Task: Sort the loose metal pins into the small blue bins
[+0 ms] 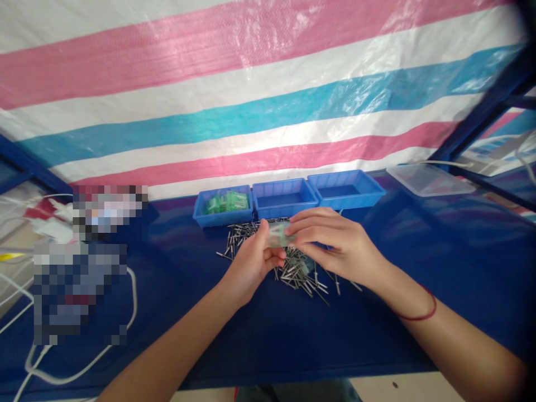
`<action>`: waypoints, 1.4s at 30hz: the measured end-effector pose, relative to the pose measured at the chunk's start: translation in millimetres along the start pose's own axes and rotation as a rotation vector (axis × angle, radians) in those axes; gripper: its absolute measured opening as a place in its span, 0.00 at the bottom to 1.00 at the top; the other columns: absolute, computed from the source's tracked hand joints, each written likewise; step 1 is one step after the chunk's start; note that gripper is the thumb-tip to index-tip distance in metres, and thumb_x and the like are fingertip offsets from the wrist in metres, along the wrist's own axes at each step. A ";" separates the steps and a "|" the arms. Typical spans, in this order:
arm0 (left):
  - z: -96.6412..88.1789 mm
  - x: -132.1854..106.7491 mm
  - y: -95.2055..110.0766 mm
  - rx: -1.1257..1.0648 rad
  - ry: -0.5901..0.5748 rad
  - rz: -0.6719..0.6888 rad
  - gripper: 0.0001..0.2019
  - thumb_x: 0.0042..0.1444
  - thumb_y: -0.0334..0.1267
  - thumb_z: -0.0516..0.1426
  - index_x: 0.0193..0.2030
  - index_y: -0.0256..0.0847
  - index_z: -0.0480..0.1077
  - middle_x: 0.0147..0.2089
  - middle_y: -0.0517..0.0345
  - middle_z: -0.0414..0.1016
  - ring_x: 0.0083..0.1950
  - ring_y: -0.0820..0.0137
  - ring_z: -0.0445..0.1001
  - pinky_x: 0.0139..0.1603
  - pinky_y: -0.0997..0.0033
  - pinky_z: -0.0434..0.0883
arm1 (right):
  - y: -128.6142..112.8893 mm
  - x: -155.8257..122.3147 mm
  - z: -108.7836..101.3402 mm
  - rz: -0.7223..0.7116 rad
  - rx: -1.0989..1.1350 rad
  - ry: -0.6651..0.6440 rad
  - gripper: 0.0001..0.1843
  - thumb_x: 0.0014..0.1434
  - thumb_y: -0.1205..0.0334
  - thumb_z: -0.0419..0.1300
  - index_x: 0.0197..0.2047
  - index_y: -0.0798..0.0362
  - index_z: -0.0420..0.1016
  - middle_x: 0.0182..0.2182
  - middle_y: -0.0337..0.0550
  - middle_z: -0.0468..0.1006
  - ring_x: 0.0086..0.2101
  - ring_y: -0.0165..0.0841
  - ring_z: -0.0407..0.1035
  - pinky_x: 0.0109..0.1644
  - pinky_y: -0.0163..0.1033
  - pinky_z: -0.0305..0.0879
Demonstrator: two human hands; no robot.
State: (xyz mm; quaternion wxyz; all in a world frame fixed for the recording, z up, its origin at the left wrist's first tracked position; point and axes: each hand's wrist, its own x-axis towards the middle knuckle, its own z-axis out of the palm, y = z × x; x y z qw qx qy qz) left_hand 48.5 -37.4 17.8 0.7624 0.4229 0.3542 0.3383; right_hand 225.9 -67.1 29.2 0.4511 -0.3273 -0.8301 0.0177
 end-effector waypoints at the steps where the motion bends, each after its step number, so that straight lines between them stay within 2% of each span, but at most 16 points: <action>1: -1.3 0.0 1.2 0.001 0.011 0.014 0.23 0.52 0.56 0.59 0.40 0.36 0.74 0.32 0.58 0.72 0.29 0.79 0.68 0.30 0.79 0.66 | -0.1 0.2 1.9 -0.014 0.000 -0.021 0.07 0.58 0.71 0.59 0.34 0.49 0.73 0.38 0.40 0.81 0.46 0.35 0.72 0.52 0.46 0.67; 4: -8.0 2.0 2.5 0.064 0.038 0.085 0.17 0.50 0.46 0.64 0.41 0.36 0.74 0.34 0.59 0.73 0.32 0.79 0.69 0.34 0.80 0.67 | -1.1 0.3 3.6 0.024 0.007 -0.045 0.05 0.57 0.69 0.60 0.37 0.49 0.73 0.44 0.42 0.79 0.51 0.37 0.69 0.56 0.48 0.64; 6: -13.8 5.0 2.2 0.126 0.093 0.174 0.15 0.52 0.45 0.63 0.41 0.37 0.73 0.36 0.58 0.73 0.34 0.77 0.70 0.35 0.79 0.68 | -3.0 0.4 2.2 0.137 0.012 0.006 0.07 0.56 0.63 0.62 0.40 0.49 0.73 0.47 0.44 0.78 0.51 0.39 0.69 0.56 0.49 0.64; 9: -21.6 8.9 2.0 0.289 0.214 0.342 0.13 0.55 0.45 0.61 0.40 0.37 0.72 0.34 0.59 0.73 0.33 0.76 0.70 0.35 0.76 0.69 | -5.7 0.4 0.8 0.487 0.056 0.117 0.10 0.59 0.52 0.59 0.36 0.50 0.72 0.36 0.44 0.78 0.38 0.36 0.72 0.43 0.43 0.68; 11: -24.5 9.1 2.5 0.458 0.255 0.479 0.11 0.56 0.44 0.59 0.40 0.38 0.72 0.33 0.59 0.73 0.33 0.74 0.70 0.36 0.74 0.70 | -6.1 0.6 2.4 0.734 0.220 0.055 0.20 0.62 0.45 0.52 0.29 0.52 0.72 0.26 0.42 0.75 0.27 0.32 0.68 0.32 0.38 0.64; 14: -24.2 5.5 3.5 0.758 0.168 0.725 0.07 0.59 0.38 0.57 0.41 0.40 0.73 0.39 0.56 0.76 0.40 0.70 0.73 0.44 0.69 0.70 | -5.8 1.1 8.3 0.970 0.648 -0.117 0.29 0.62 0.39 0.46 0.28 0.55 0.72 0.23 0.43 0.73 0.21 0.28 0.61 0.22 0.34 0.55; 17: -21.6 0.5 3.9 0.987 0.046 0.938 0.06 0.60 0.33 0.56 0.42 0.43 0.73 0.45 0.55 0.75 0.49 0.68 0.72 0.53 0.65 0.67 | -5.4 1.0 14.0 1.068 0.938 -0.081 0.24 0.60 0.42 0.51 0.30 0.55 0.71 0.25 0.43 0.73 0.20 0.26 0.59 0.20 0.32 0.50; 20: -21.2 -2.2 3.9 1.107 0.047 0.995 0.12 0.60 0.28 0.53 0.45 0.45 0.73 0.54 0.52 0.69 0.56 0.66 0.68 0.56 0.62 0.66 | -3.4 0.0 15.8 1.047 0.969 -0.028 0.16 0.58 0.49 0.58 0.30 0.55 0.70 0.24 0.38 0.70 0.21 0.25 0.58 0.22 0.32 0.52; 23: -23.2 -1.1 4.7 1.068 0.128 0.927 0.15 0.60 0.28 0.51 0.50 0.45 0.72 0.59 0.50 0.64 0.58 0.64 0.65 0.55 0.62 0.66 | -0.9 -1.8 14.5 0.931 0.739 0.007 0.15 0.60 0.51 0.57 0.29 0.54 0.70 0.21 0.36 0.66 0.21 0.25 0.58 0.25 0.33 0.56; 26: -23.6 2.7 6.2 0.813 0.194 0.683 0.14 0.62 0.36 0.50 0.52 0.41 0.70 0.49 0.50 0.71 0.45 0.68 0.72 0.45 0.67 0.70 | -1.1 -4.0 12.2 0.704 0.315 0.064 0.12 0.62 0.54 0.54 0.34 0.53 0.72 0.25 0.40 0.71 0.25 0.29 0.64 0.30 0.36 0.61; 29: -19.4 5.6 6.9 0.469 0.185 0.387 0.22 0.64 0.50 0.46 0.54 0.36 0.69 0.35 0.52 0.74 0.29 0.73 0.71 0.32 0.72 0.69 | -2.8 -6.4 10.6 0.413 -0.009 0.058 0.10 0.64 0.61 0.52 0.44 0.52 0.73 0.38 0.47 0.77 0.39 0.36 0.71 0.44 0.43 0.67; 32: -14.9 6.4 7.8 0.307 0.157 0.278 0.24 0.60 0.53 0.51 0.53 0.36 0.69 0.35 0.53 0.75 0.28 0.74 0.71 0.31 0.74 0.69 | -2.4 -8.2 10.5 0.241 -0.125 -0.001 0.14 0.64 0.64 0.51 0.50 0.50 0.73 0.47 0.48 0.76 0.47 0.39 0.70 0.52 0.47 0.66; 35: -20.5 12.1 16.1 0.378 0.160 0.315 0.19 0.54 0.45 0.60 0.50 0.39 0.71 0.36 0.55 0.76 0.31 0.74 0.73 0.36 0.73 0.71 | 0.4 -8.1 9.9 0.219 -0.155 -0.015 0.16 0.64 0.65 0.52 0.53 0.48 0.71 0.50 0.48 0.74 0.49 0.39 0.69 0.53 0.48 0.66; 37: -32.9 22.7 29.2 0.488 0.204 0.383 0.17 0.53 0.42 0.60 0.49 0.40 0.71 0.35 0.56 0.76 0.33 0.73 0.73 0.36 0.72 0.71 | 2.7 -7.1 7.6 0.263 -0.163 0.021 0.17 0.64 0.64 0.52 0.56 0.48 0.68 0.51 0.49 0.72 0.49 0.39 0.68 0.52 0.48 0.67; 40: -59.4 46.2 56.2 0.746 0.402 0.563 0.15 0.53 0.42 0.59 0.47 0.39 0.71 0.36 0.55 0.77 0.36 0.69 0.74 0.38 0.70 0.71 | 5.8 -5.3 2.6 0.354 -0.168 0.082 0.20 0.63 0.61 0.53 0.58 0.49 0.63 0.50 0.50 0.71 0.42 0.38 0.70 0.46 0.47 0.70; 42: -76.2 60.9 72.2 0.966 0.503 0.631 0.15 0.54 0.43 0.57 0.47 0.39 0.72 0.38 0.52 0.78 0.39 0.66 0.75 0.41 0.67 0.70 | 7.2 -4.7 0.0 0.395 -0.160 0.109 0.21 0.62 0.61 0.53 0.58 0.49 0.61 0.49 0.50 0.71 0.37 0.35 0.70 0.40 0.44 0.71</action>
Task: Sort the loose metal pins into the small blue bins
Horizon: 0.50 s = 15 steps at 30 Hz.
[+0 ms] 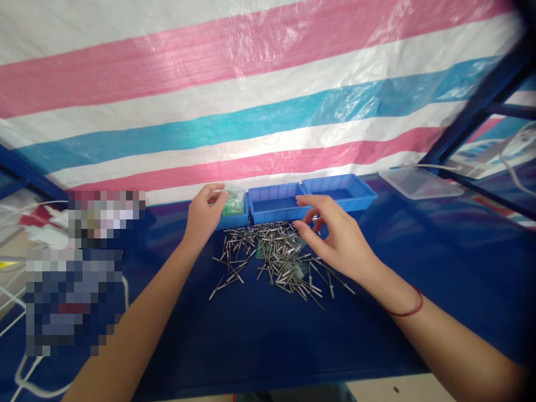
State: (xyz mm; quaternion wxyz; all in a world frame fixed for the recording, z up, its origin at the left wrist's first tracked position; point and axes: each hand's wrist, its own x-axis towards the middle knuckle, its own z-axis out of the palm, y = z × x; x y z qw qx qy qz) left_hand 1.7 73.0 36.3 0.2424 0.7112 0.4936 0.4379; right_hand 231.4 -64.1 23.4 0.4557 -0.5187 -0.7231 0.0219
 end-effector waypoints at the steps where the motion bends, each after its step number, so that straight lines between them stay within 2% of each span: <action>1: -3.0 8.7 -5.1 0.131 0.012 0.026 0.15 0.55 0.43 0.57 0.46 0.39 0.72 0.39 0.51 0.78 0.40 0.64 0.75 0.44 0.65 0.70 | 0.4 0.5 -0.7 0.017 0.006 0.006 0.21 0.62 0.60 0.53 0.58 0.49 0.61 0.48 0.50 0.71 0.36 0.35 0.70 0.38 0.42 0.71; 4: -8.0 20.7 -16.5 0.504 -0.047 0.081 0.14 0.56 0.44 0.55 0.44 0.40 0.74 0.40 0.49 0.77 0.45 0.57 0.74 0.50 0.57 0.67 | 0.9 1.3 -1.8 0.042 0.018 -0.003 0.22 0.62 0.60 0.53 0.59 0.50 0.59 0.48 0.49 0.71 0.34 0.34 0.69 0.36 0.40 0.69; 7: -9.4 19.3 -23.5 0.697 -0.017 0.212 0.13 0.56 0.40 0.54 0.44 0.39 0.75 0.47 0.45 0.73 0.51 0.54 0.70 0.55 0.52 0.64 | 1.4 1.8 -2.6 0.049 0.005 -0.041 0.22 0.62 0.60 0.53 0.59 0.51 0.59 0.48 0.50 0.71 0.34 0.33 0.69 0.36 0.41 0.68; 10: -11.1 16.5 -27.9 0.686 -0.049 0.358 0.15 0.57 0.35 0.50 0.47 0.39 0.74 0.54 0.45 0.66 0.52 0.59 0.68 0.59 0.55 0.63 | 3.8 2.2 -2.2 0.057 -0.030 -0.100 0.20 0.62 0.60 0.52 0.57 0.52 0.62 0.47 0.50 0.72 0.33 0.33 0.68 0.37 0.41 0.67; 13: -13.1 15.5 -30.9 0.630 -0.211 0.389 0.17 0.61 0.39 0.47 0.47 0.39 0.74 0.51 0.49 0.69 0.52 0.63 0.69 0.59 0.60 0.64 | 8.4 2.7 -0.3 0.040 -0.109 -0.208 0.14 0.62 0.63 0.51 0.49 0.54 0.70 0.42 0.49 0.75 0.37 0.36 0.69 0.42 0.43 0.65; 15: -13.6 14.1 -31.7 0.626 -0.273 0.384 0.17 0.63 0.43 0.47 0.48 0.39 0.73 0.48 0.49 0.72 0.52 0.62 0.70 0.58 0.60 0.65 | 12.5 3.4 0.1 0.020 -0.182 -0.310 0.11 0.60 0.66 0.51 0.40 0.55 0.73 0.37 0.48 0.76 0.38 0.39 0.68 0.45 0.45 0.63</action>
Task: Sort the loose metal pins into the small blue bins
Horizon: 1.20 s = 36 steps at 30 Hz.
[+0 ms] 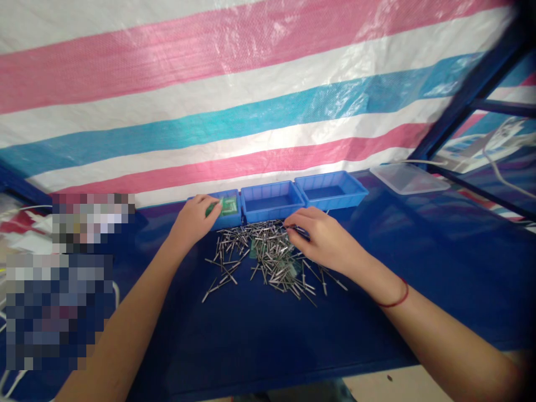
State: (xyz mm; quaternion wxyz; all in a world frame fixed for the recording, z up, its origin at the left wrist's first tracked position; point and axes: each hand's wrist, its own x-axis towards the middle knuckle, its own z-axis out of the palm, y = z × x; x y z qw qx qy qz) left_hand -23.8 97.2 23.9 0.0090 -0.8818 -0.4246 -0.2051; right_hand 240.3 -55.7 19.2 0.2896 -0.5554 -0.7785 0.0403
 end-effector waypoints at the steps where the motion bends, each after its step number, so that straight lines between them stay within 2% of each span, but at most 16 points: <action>1: 0.0 -1.2 1.3 0.008 0.008 0.001 0.17 0.63 0.44 0.48 0.48 0.39 0.73 0.49 0.49 0.72 0.52 0.61 0.70 0.58 0.59 0.65 | 2.3 0.3 -0.3 0.003 -0.033 -0.045 0.10 0.58 0.67 0.51 0.36 0.54 0.74 0.34 0.47 0.76 0.38 0.39 0.68 0.45 0.45 0.63; 4: -1.2 -8.7 14.7 0.039 0.144 0.009 0.17 0.62 0.44 0.50 0.49 0.37 0.71 0.54 0.45 0.68 0.57 0.57 0.66 0.61 0.55 0.62 | 10.7 -0.1 -3.7 0.071 -0.100 -0.132 0.08 0.54 0.67 0.53 0.29 0.53 0.73 0.29 0.45 0.75 0.34 0.38 0.67 0.43 0.44 0.62; 6: -3.0 -18.7 33.9 0.009 0.195 0.062 0.17 0.63 0.43 0.50 0.53 0.37 0.69 0.56 0.44 0.67 0.59 0.57 0.64 0.63 0.53 0.60 | 16.8 -1.6 -5.3 0.119 -0.143 -0.178 0.07 0.53 0.66 0.55 0.27 0.53 0.73 0.29 0.46 0.75 0.34 0.39 0.67 0.42 0.44 0.61; 9: -3.5 -41.0 72.4 -0.116 0.064 0.238 0.18 0.63 0.45 0.51 0.55 0.40 0.68 0.58 0.46 0.66 0.62 0.59 0.63 0.64 0.53 0.60 | 23.5 -4.7 -3.0 0.171 -0.195 -0.260 0.07 0.53 0.62 0.56 0.29 0.53 0.74 0.31 0.48 0.76 0.36 0.40 0.69 0.40 0.43 0.60; 12: 3.6 -64.2 105.5 -0.171 -0.128 0.357 0.27 0.58 0.55 0.54 0.62 0.46 0.63 0.68 0.45 0.55 0.69 0.51 0.51 0.66 0.45 0.56 | 24.0 -6.6 2.3 0.230 -0.213 -0.310 0.08 0.54 0.59 0.56 0.31 0.53 0.74 0.32 0.49 0.76 0.34 0.39 0.70 0.37 0.41 0.59; 14: 11.5 -75.1 117.2 -0.195 -0.195 0.386 0.33 0.55 0.60 0.54 0.64 0.47 0.60 0.71 0.45 0.48 0.71 0.46 0.45 0.66 0.39 0.51 | 21.7 -6.3 4.6 0.258 -0.203 -0.325 0.08 0.53 0.58 0.56 0.31 0.53 0.73 0.32 0.48 0.77 0.33 0.38 0.70 0.35 0.39 0.58; 16: 19.0 -81.2 120.9 -0.207 -0.246 0.392 0.34 0.54 0.61 0.54 0.65 0.48 0.59 0.72 0.45 0.45 0.72 0.45 0.41 0.65 0.35 0.49 | 19.1 -4.6 5.6 0.279 -0.161 -0.330 0.09 0.53 0.58 0.56 0.30 0.53 0.73 0.31 0.47 0.76 0.32 0.37 0.69 0.34 0.38 0.57; 19: 25.3 -83.9 119.5 -0.207 -0.287 0.390 0.32 0.56 0.60 0.52 0.65 0.48 0.59 0.72 0.46 0.44 0.72 0.47 0.40 0.66 0.36 0.48 | 17.3 -1.2 6.9 0.326 -0.031 -0.328 0.08 0.53 0.61 0.54 0.27 0.53 0.71 0.27 0.45 0.75 0.28 0.34 0.67 0.31 0.37 0.55; 23: 25.9 -84.0 118.2 -0.190 -0.284 0.388 0.31 0.58 0.59 0.51 0.64 0.47 0.60 0.72 0.47 0.44 0.72 0.49 0.40 0.68 0.40 0.47 | 18.3 2.1 10.2 0.392 0.074 -0.294 0.08 0.52 0.65 0.52 0.25 0.54 0.69 0.24 0.42 0.74 0.26 0.31 0.64 0.30 0.36 0.54; 28: 25.1 -86.2 119.8 -0.197 -0.263 0.377 0.29 0.59 0.57 0.51 0.63 0.46 0.62 0.72 0.48 0.45 0.73 0.50 0.40 0.69 0.42 0.47 | 15.9 3.4 4.9 0.415 0.107 -0.260 0.09 0.54 0.63 0.50 0.27 0.54 0.70 0.24 0.41 0.73 0.26 0.31 0.64 0.29 0.36 0.54; 32: 26.0 -87.3 119.4 -0.211 -0.262 0.376 0.28 0.59 0.56 0.52 0.62 0.46 0.63 0.72 0.47 0.46 0.72 0.50 0.42 0.68 0.42 0.49 | 11.5 4.3 -6.7 0.466 0.238 -0.176 0.10 0.54 0.60 0.50 0.27 0.54 0.69 0.22 0.38 0.71 0.25 0.31 0.63 0.29 0.36 0.54; 36: 24.2 -86.3 118.8 -0.275 -0.238 0.365 0.29 0.58 0.56 0.53 0.62 0.44 0.64 0.71 0.44 0.49 0.72 0.48 0.43 0.67 0.41 0.49 | 11.5 3.6 -14.9 0.453 0.332 -0.068 0.10 0.55 0.61 0.50 0.25 0.53 0.66 0.21 0.36 0.67 0.25 0.30 0.61 0.30 0.36 0.54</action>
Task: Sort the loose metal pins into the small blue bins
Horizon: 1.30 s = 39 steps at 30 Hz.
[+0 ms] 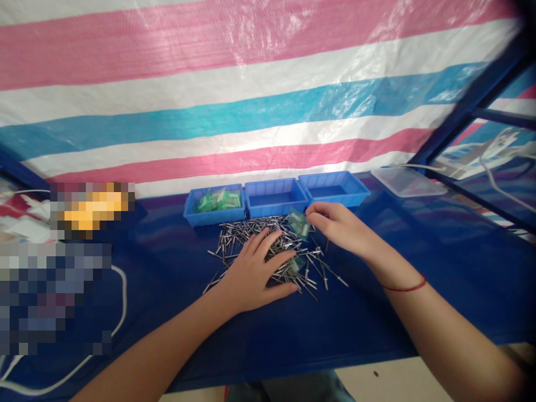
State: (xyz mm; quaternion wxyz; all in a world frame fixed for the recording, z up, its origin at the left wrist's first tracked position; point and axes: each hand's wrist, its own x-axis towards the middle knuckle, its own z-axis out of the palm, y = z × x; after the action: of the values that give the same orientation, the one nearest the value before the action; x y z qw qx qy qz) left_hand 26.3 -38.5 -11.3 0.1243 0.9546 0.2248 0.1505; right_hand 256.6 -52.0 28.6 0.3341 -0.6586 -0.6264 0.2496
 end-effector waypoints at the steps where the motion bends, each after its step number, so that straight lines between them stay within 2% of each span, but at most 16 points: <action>1: -1.4 0.6 0.5 -0.030 0.027 -0.001 0.29 0.57 0.57 0.54 0.61 0.43 0.65 0.70 0.43 0.51 0.71 0.48 0.45 0.67 0.41 0.49 | -0.4 -1.0 -1.2 -0.015 0.029 0.027 0.09 0.55 0.61 0.50 0.25 0.53 0.66 0.21 0.36 0.67 0.26 0.30 0.61 0.30 0.36 0.55; 3: -4.7 2.7 2.3 -0.133 0.105 -0.040 0.28 0.58 0.56 0.54 0.59 0.40 0.67 0.66 0.42 0.59 0.68 0.50 0.52 0.67 0.45 0.52 | -3.1 -4.6 -1.8 -0.085 0.092 0.083 0.08 0.56 0.64 0.50 0.26 0.53 0.65 0.23 0.36 0.67 0.26 0.29 0.61 0.31 0.36 0.56; 5: -7.5 6.4 4.6 -0.333 0.181 -0.160 0.26 0.60 0.54 0.52 0.57 0.39 0.68 0.58 0.43 0.68 0.61 0.55 0.63 0.63 0.51 0.59 | -9.4 -10.6 1.4 -0.233 0.126 0.136 0.07 0.56 0.67 0.50 0.26 0.52 0.62 0.25 0.37 0.68 0.27 0.29 0.62 0.33 0.36 0.58; 8: -9.2 13.5 6.1 -0.905 0.180 -0.427 0.32 0.60 0.62 0.44 0.54 0.37 0.70 0.48 0.45 0.74 0.45 0.62 0.73 0.45 0.62 0.70 | -23.3 -21.7 14.9 -0.562 0.054 0.157 0.06 0.55 0.71 0.52 0.28 0.52 0.61 0.31 0.41 0.72 0.33 0.31 0.66 0.39 0.38 0.62; 11: -10.9 18.2 3.7 -1.509 0.179 -0.605 0.38 0.56 0.68 0.41 0.52 0.35 0.71 0.44 0.45 0.76 0.40 0.64 0.75 0.36 0.69 0.71 | -34.0 -29.4 33.1 -0.818 -0.150 0.056 0.05 0.55 0.72 0.54 0.31 0.54 0.65 0.36 0.46 0.75 0.41 0.36 0.68 0.46 0.42 0.63; 13: -13.7 18.8 1.0 -1.710 0.248 -0.665 0.29 0.57 0.60 0.51 0.51 0.36 0.71 0.43 0.49 0.77 0.42 0.68 0.75 0.40 0.72 0.71 | -36.2 -30.7 41.6 -0.876 -0.278 0.013 0.05 0.57 0.71 0.54 0.33 0.55 0.69 0.38 0.48 0.76 0.44 0.39 0.68 0.48 0.45 0.63; 15: -17.6 18.2 -1.2 -1.773 0.303 -0.691 0.20 0.55 0.45 0.60 0.52 0.38 0.71 0.44 0.53 0.77 0.42 0.71 0.75 0.44 0.74 0.71 | -34.8 -29.5 44.6 -0.872 -0.317 0.026 0.05 0.59 0.69 0.54 0.37 0.55 0.71 0.42 0.48 0.76 0.47 0.40 0.67 0.51 0.47 0.61; 18: -21.9 17.5 -3.2 -1.733 0.359 -0.706 0.20 0.51 0.34 0.63 0.52 0.40 0.71 0.44 0.56 0.78 0.43 0.72 0.76 0.48 0.73 0.71 | -30.4 -26.4 41.6 -0.790 -0.194 0.106 0.06 0.60 0.66 0.55 0.40 0.55 0.71 0.44 0.48 0.75 0.47 0.39 0.66 0.51 0.45 0.61; 20: -22.2 17.1 -4.5 -1.642 0.430 -0.717 0.19 0.51 0.34 0.64 0.51 0.40 0.72 0.44 0.55 0.78 0.44 0.71 0.76 0.49 0.71 0.71 | -28.4 -25.1 39.0 -0.659 -0.063 0.169 0.05 0.60 0.64 0.56 0.39 0.55 0.71 0.38 0.46 0.75 0.40 0.35 0.68 0.46 0.42 0.63; 22: -21.2 16.1 -6.0 -1.489 0.502 -0.711 0.17 0.51 0.36 0.64 0.49 0.39 0.73 0.43 0.56 0.79 0.43 0.70 0.76 0.49 0.69 0.72 | -27.5 -24.4 38.4 -0.468 0.064 0.162 0.09 0.63 0.60 0.53 0.34 0.55 0.70 0.29 0.41 0.72 0.31 0.31 0.66 0.37 0.38 0.62; 26: -20.6 11.6 -6.7 -0.986 0.583 -0.539 0.12 0.52 0.38 0.64 0.43 0.39 0.75 0.41 0.55 0.80 0.41 0.68 0.77 0.46 0.68 0.73 | -28.4 -23.1 42.3 -0.118 0.356 -0.121 0.24 0.64 0.45 0.48 0.26 0.54 0.68 0.22 0.38 0.67 0.23 0.27 0.59 0.27 0.35 0.54; 30: -23.7 7.9 -2.6 -0.527 0.586 -0.211 0.05 0.56 0.34 0.60 0.40 0.42 0.76 0.43 0.54 0.80 0.49 0.65 0.76 0.55 0.61 0.69 | -31.5 -23.1 45.6 0.141 0.814 -0.376 0.27 0.61 0.39 0.49 0.31 0.55 0.72 0.25 0.40 0.71 0.20 0.25 0.58 0.21 0.32 0.50; 33: -28.1 5.6 0.5 -0.375 0.550 0.012 0.07 0.58 0.30 0.57 0.39 0.44 0.75 0.43 0.56 0.80 0.56 0.63 0.72 0.61 0.55 0.64 | -32.7 -22.8 44.5 0.205 1.031 -0.428 0.20 0.57 0.44 0.58 0.32 0.55 0.72 0.22 0.36 0.69 0.20 0.23 0.58 0.21 0.30 0.51; 35: -31.6 2.7 1.9 -0.306 0.491 0.057 0.09 0.57 0.32 0.56 0.42 0.45 0.75 0.51 0.53 0.75 0.62 0.60 0.66 0.63 0.51 0.61 | -32.0 -21.7 42.9 0.201 1.074 -0.419 0.15 0.54 0.50 0.63 0.32 0.55 0.72 0.20 0.34 0.66 0.20 0.23 0.59 0.23 0.30 0.55; 37: -33.9 -0.6 2.0 -0.261 0.455 0.044 0.14 0.55 0.37 0.57 0.50 0.46 0.72 0.63 0.50 0.63 0.67 0.55 0.57 0.65 0.49 0.57 | -30.0 -20.0 41.6 0.144 1.047 -0.331 0.12 0.54 0.53 0.64 0.33 0.54 0.71 0.21 0.33 0.67 0.21 0.24 0.61 0.25 0.31 0.58; 39: -33.4 -2.4 0.7 -0.310 0.482 -0.017 0.22 0.54 0.43 0.58 0.56 0.46 0.67 0.67 0.48 0.54 0.67 0.52 0.54 0.63 0.50 0.58 | -27.0 -18.7 40.6 0.014 0.922 -0.142 0.11 0.56 0.54 0.62 0.34 0.54 0.71 0.22 0.35 0.68 0.23 0.25 0.63 0.27 0.33 0.62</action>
State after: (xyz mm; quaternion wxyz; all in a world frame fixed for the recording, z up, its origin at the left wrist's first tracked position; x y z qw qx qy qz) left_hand 13.0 -34.5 19.2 0.2128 0.8591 0.2303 0.4044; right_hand 206.7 -65.6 20.8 0.5465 -0.4267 -0.4671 0.5487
